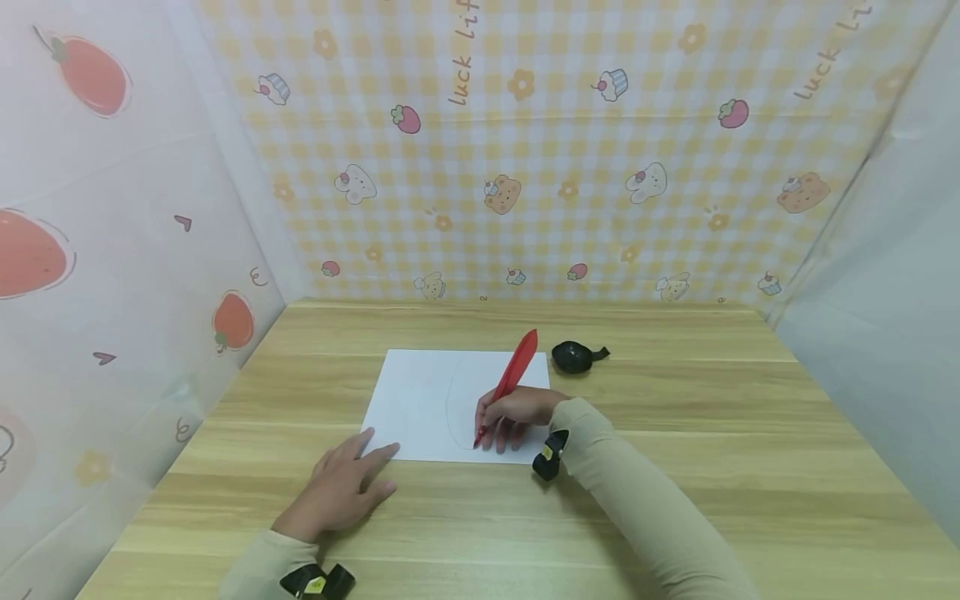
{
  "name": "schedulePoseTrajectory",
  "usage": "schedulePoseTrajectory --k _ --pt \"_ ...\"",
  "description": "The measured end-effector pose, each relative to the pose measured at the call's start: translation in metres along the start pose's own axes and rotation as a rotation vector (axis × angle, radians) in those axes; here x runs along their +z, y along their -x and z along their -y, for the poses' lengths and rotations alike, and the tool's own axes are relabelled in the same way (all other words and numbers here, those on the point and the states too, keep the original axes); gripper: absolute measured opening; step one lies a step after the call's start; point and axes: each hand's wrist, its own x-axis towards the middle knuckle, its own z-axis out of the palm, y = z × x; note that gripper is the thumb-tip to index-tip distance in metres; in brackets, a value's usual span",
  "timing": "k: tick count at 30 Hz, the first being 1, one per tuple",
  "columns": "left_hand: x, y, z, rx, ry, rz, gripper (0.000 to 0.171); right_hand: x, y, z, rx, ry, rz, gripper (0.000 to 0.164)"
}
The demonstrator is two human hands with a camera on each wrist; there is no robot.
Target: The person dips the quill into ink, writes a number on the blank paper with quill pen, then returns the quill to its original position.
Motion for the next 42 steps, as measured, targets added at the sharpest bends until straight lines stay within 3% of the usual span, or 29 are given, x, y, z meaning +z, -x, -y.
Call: schedulePoseTrajectory --k 34,42 --pt "-0.002 0.000 -0.001 0.011 -0.014 -0.003 0.047 -0.019 -0.001 0.001 0.068 -0.010 -0.080 0.019" --pt "-0.001 0.000 0.000 0.002 -0.009 0.008 0.047 -0.024 -0.005 -0.002 0.082 -0.028 -0.132 0.019"
